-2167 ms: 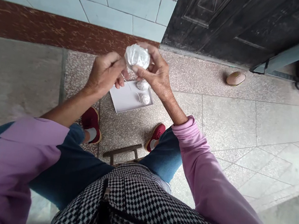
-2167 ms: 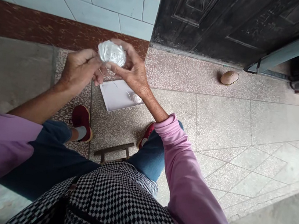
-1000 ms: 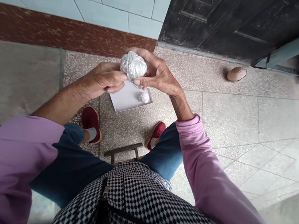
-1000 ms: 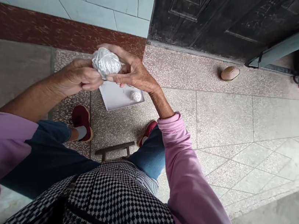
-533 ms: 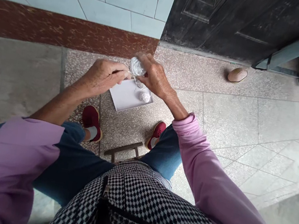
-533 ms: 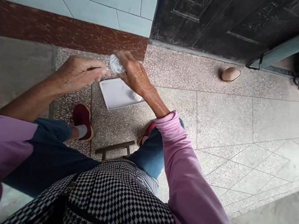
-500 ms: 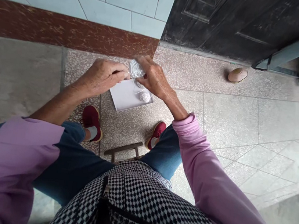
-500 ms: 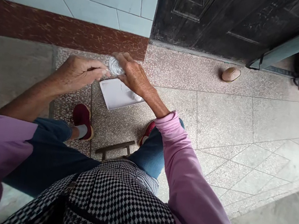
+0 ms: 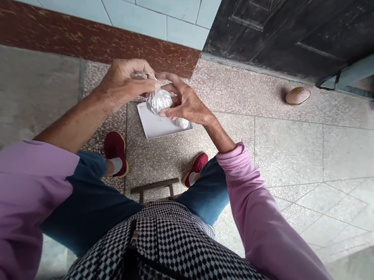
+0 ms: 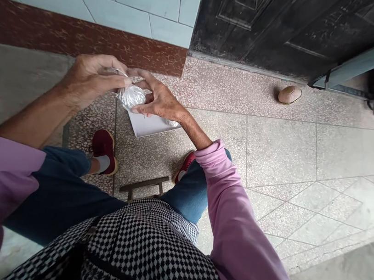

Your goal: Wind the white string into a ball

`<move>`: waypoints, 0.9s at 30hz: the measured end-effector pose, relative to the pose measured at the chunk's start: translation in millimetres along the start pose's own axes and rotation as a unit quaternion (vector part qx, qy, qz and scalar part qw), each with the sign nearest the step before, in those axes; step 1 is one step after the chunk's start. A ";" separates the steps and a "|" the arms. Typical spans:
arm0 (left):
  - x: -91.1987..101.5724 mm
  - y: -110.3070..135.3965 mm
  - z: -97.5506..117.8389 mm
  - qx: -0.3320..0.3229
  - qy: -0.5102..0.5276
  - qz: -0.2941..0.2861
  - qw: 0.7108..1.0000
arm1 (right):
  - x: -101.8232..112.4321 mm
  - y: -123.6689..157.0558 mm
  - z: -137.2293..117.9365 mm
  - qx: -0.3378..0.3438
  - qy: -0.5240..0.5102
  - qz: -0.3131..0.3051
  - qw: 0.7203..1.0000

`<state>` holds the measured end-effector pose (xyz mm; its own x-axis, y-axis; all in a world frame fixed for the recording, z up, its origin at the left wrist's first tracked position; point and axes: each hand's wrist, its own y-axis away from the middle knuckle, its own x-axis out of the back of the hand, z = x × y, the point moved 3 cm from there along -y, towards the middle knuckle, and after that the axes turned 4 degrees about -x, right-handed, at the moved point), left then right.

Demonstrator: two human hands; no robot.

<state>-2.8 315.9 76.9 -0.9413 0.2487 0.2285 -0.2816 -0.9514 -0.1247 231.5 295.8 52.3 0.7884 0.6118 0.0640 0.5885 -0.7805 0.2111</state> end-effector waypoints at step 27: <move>0.2 11.3 22.1 0.166 0.111 -0.048 0.979 | 0.3 11.5 -30.1 0.042 0.340 0.110 0.933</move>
<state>-2.0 301.2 96.8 -0.9408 0.3389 0.0039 -0.3301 -0.9187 0.2168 233.1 290.9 84.1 0.6130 0.3546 0.7060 0.4610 -0.8863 0.0449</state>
